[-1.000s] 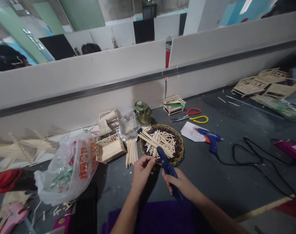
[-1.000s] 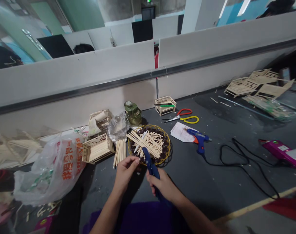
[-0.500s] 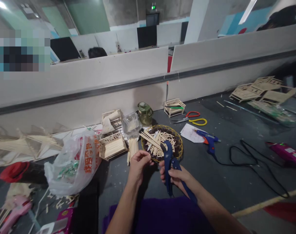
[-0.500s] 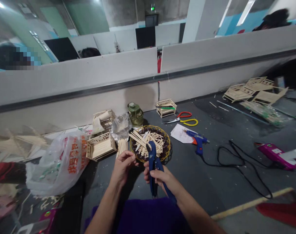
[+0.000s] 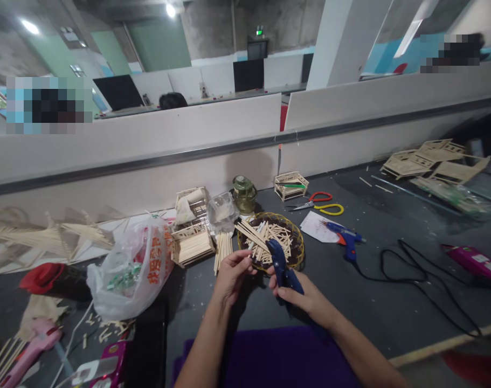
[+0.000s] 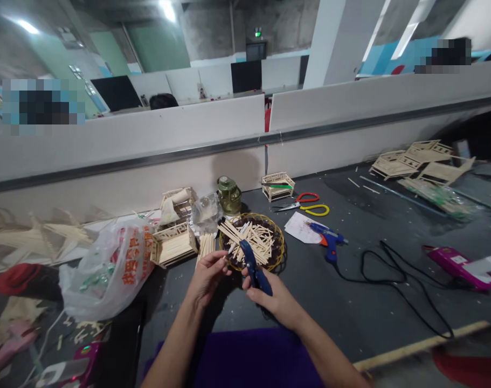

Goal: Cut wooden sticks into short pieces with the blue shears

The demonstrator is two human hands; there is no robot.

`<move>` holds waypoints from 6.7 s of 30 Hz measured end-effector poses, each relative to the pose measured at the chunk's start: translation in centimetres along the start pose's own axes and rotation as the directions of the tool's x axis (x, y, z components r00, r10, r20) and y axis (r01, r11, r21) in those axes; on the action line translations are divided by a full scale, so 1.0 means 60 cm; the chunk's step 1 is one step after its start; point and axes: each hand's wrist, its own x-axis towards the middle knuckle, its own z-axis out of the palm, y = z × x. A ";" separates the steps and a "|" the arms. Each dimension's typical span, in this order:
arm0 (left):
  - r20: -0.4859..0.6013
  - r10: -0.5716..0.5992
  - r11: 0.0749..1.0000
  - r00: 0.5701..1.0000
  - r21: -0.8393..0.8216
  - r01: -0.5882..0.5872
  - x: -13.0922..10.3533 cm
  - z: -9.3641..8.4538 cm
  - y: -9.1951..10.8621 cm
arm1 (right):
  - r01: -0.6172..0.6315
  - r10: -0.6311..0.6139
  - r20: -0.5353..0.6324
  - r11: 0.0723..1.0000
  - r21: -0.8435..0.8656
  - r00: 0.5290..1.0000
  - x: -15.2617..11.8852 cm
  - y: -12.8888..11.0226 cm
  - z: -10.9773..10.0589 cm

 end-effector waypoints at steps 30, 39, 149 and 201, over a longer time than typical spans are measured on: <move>0.217 -0.106 0.964 0.970 -0.217 0.153 0.009 0.029 -0.014 | -0.235 0.128 0.371 0.937 0.257 0.920 0.013 0.007 -0.010; 0.259 -0.193 0.964 0.946 -0.130 0.232 0.003 0.033 -0.020 | -0.219 0.126 0.354 0.947 0.235 0.927 0.016 0.007 -0.008; 0.127 -0.151 0.978 0.980 -0.127 0.167 0.006 0.023 -0.019 | -0.204 0.142 0.244 0.947 0.250 0.959 0.041 0.039 0.031; -0.330 0.105 0.896 0.938 -0.379 -0.233 0.008 0.027 0.158 | -0.024 -0.047 -0.030 0.124 -0.992 0.998 0.290 -0.024 -0.260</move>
